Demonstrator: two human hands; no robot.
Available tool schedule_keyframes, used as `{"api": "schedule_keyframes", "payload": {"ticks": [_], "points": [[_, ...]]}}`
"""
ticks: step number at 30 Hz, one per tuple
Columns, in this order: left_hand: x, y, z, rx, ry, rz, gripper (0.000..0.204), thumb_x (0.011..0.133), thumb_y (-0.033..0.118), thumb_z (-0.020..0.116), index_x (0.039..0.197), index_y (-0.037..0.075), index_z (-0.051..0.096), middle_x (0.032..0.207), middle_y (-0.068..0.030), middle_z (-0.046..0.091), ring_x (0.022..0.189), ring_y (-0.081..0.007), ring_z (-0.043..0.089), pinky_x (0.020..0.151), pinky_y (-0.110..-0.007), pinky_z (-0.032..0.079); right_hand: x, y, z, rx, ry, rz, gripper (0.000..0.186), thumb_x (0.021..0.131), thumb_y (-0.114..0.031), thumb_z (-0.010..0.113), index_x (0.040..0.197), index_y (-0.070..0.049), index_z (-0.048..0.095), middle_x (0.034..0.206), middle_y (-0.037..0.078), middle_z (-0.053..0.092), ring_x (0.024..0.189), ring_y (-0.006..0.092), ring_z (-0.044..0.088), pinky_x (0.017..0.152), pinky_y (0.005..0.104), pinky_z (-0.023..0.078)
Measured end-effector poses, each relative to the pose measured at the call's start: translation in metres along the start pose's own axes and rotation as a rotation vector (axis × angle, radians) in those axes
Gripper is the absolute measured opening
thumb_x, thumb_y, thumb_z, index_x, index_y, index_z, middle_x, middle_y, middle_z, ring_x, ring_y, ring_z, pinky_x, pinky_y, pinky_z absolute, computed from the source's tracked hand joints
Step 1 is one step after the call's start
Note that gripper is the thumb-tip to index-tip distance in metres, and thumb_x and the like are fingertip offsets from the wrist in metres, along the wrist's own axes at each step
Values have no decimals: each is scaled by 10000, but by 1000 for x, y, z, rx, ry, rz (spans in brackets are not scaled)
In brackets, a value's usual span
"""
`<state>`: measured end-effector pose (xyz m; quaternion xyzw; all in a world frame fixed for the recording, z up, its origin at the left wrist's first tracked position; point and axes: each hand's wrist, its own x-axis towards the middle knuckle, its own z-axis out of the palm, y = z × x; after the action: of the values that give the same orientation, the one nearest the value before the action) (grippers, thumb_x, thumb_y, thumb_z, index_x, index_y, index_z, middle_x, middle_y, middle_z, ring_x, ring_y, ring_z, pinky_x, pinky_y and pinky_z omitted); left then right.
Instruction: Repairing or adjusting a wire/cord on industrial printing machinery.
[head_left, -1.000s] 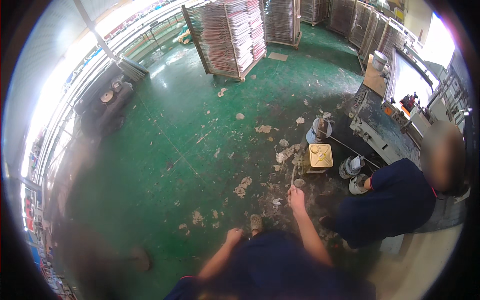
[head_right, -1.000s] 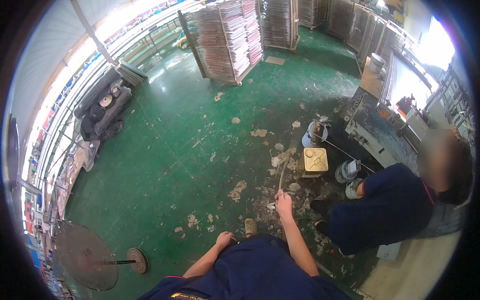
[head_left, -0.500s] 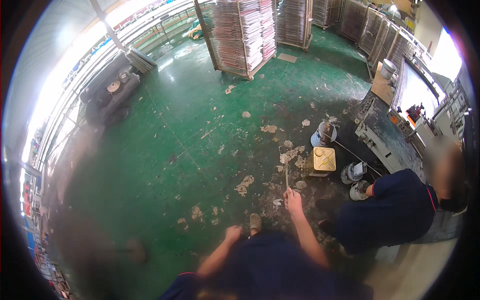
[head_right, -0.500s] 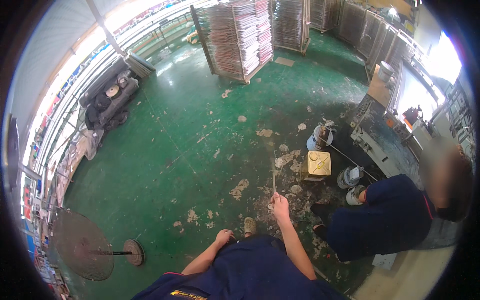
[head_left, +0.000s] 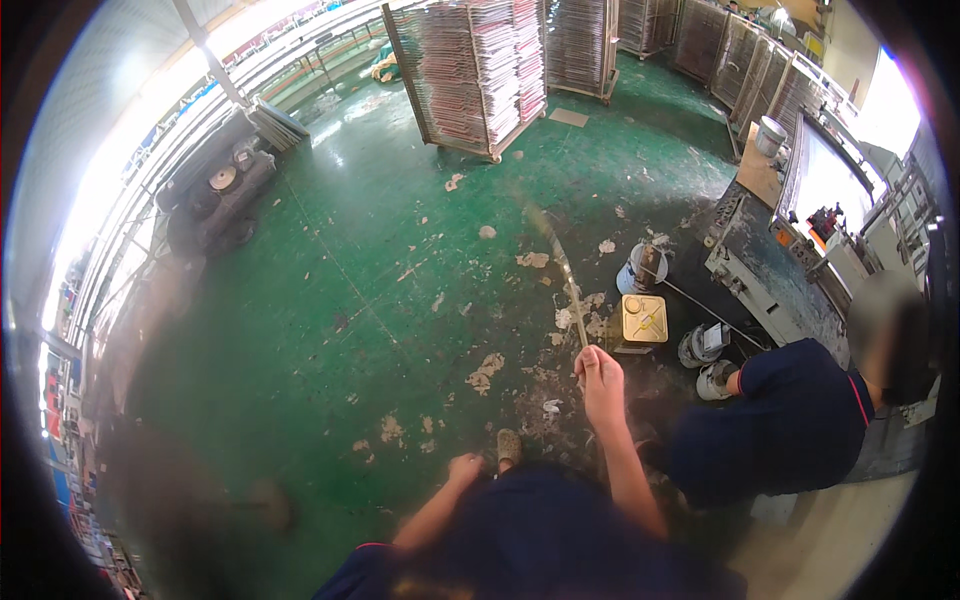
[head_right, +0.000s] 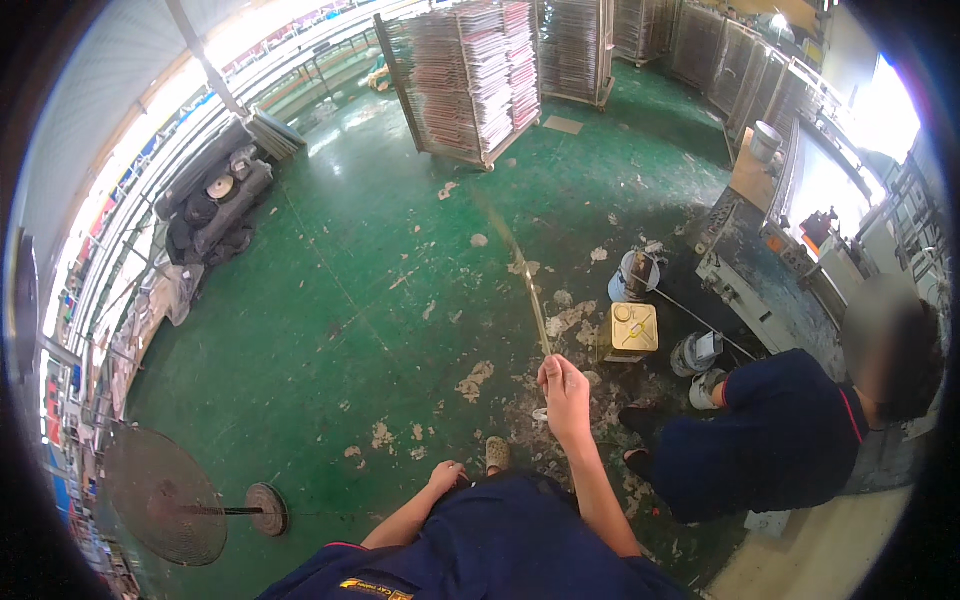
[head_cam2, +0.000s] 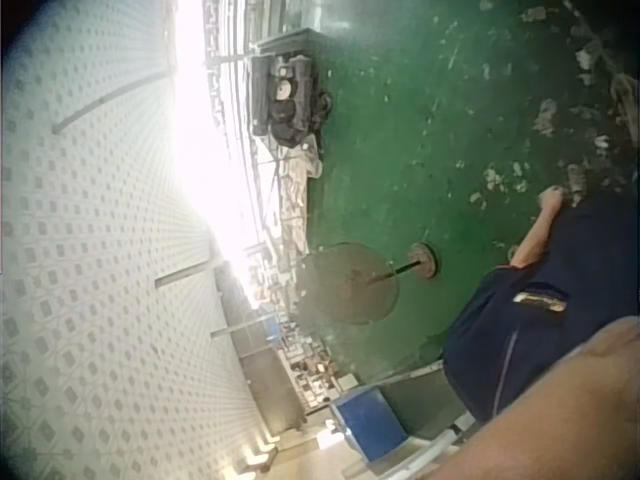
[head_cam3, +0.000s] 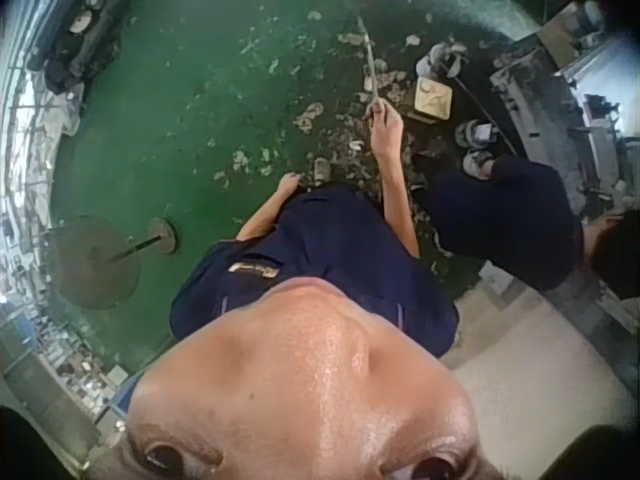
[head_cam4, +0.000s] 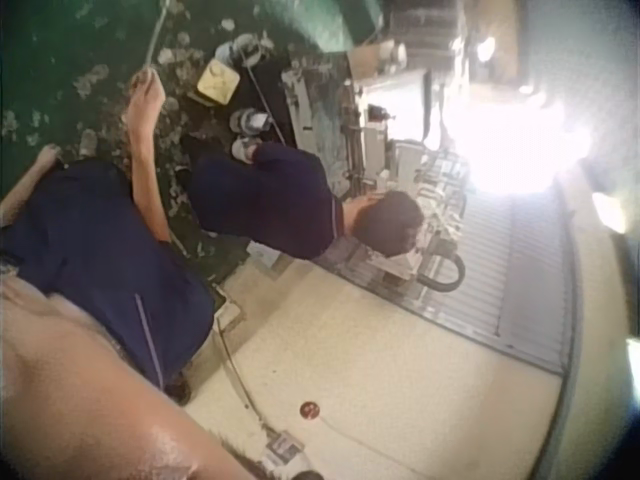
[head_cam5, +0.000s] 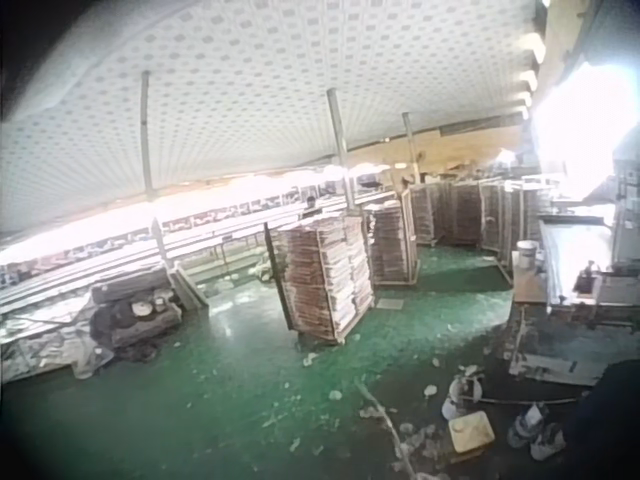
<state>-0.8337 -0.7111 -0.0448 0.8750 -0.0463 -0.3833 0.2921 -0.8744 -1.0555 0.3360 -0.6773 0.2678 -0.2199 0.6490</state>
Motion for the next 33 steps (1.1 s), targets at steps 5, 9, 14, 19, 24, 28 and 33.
{"api": "schedule_keyframes", "payload": {"ticks": [5,9,14,19,24,28,33], "points": [[-2,8,-4,-19,-48,-34,466,944,470,541,1002,83,795,958,-163,769,996,-366,723,939,-460,533,-6,-40,-4,67,-29,-23,464,1126,-347,470,782,-44,544,644,-48,385,580,56,340,531,266,280],[-2,9,-5,7,-34,60,419,935,411,566,999,55,778,895,-133,759,821,-289,705,791,-402,545,-16,-56,-7,151,8,-65,452,1128,-337,465,785,-50,535,645,-48,397,573,40,349,514,250,268],[-3,14,-6,21,-64,25,471,943,461,532,1006,69,786,974,-176,766,987,-379,724,932,-474,537,-4,-48,-9,188,-43,32,454,1127,-356,473,789,-59,534,629,-70,370,543,27,313,490,242,238],[-3,22,-5,80,-42,32,459,917,452,560,1010,63,784,997,-196,762,1006,-390,718,925,-467,540,-6,-42,-11,232,-87,-6,454,1125,-366,475,793,-63,541,623,-79,365,532,24,299,479,244,231],[1,7,-2,19,-9,61,358,900,338,610,1006,37,772,826,-104,748,724,-197,703,683,-340,557,8,13,-2,211,-113,146,452,1126,-355,466,789,-67,554,600,-75,389,511,34,330,467,243,261],[-2,13,-5,-90,-57,-23,358,897,328,613,1012,23,759,813,-97,737,745,-191,699,678,-343,555,2,12,-5,211,-134,156,459,1120,-376,479,791,-64,552,603,-68,379,533,39,338,489,245,271],[0,17,-6,-51,-37,4,354,894,332,613,1012,32,758,821,-111,731,741,-212,699,682,-353,557,2,16,-11,187,-165,207,461,1122,-371,475,792,-59,557,610,-71,372,541,41,329,492,250,264]]}}
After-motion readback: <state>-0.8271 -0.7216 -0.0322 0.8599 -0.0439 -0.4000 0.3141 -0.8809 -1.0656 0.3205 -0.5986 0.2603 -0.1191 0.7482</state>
